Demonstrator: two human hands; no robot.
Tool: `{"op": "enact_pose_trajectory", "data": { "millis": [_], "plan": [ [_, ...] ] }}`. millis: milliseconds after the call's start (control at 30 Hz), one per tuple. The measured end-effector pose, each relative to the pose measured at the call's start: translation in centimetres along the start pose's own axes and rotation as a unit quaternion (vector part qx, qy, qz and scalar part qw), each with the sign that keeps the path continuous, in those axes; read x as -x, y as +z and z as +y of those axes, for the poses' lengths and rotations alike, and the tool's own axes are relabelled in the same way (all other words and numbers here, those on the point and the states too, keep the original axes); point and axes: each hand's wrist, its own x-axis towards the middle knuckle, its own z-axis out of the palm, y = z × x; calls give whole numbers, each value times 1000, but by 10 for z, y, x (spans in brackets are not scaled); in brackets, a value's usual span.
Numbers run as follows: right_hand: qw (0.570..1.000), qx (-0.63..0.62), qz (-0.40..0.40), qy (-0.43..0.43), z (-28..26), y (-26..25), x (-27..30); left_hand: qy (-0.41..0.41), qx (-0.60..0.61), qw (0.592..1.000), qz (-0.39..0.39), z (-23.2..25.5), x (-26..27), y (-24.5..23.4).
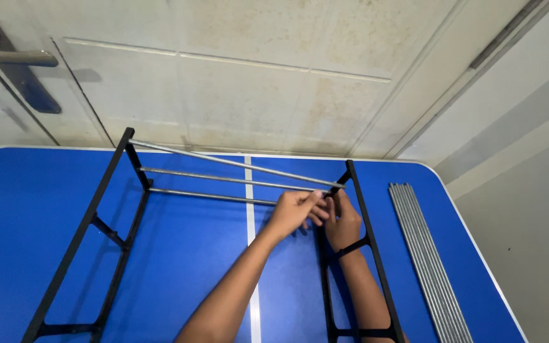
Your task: The person assembles a metal rack by inserting multiple silver rods into slots on two black ladder-like frames. They place the rods one by one, aligning them horizontally between the frames on a blue table.
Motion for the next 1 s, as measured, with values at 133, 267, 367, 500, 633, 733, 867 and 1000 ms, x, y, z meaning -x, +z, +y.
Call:
{"op": "enact_pose_trajectory", "data": {
  "millis": [133,267,367,500,633,733,867,1000],
  "plan": [
    [998,-48,-24,25,14,2,3,49,63,997,-1,37,6,6],
    [990,-141,-26,20,25,3,0,72,109,991,6,58,10,9],
    [971,-230,7,70,18,-18,-11,80,116,990,6,62,11,8],
    [881,-427,-41,199,-13,-71,-47,85,105,991,9,61,9,6],
    [923,-311,-77,213,-57,-99,-58,94,100,990,19,59,5,4],
    [925,-306,-76,212,-76,-97,-59,102,110,988,26,58,3,2],
    [922,-302,-38,241,-82,-91,-56,115,123,986,24,60,1,2],
    [932,-278,-54,225,-79,-93,-55,123,131,983,34,63,1,2]
  ]
}}
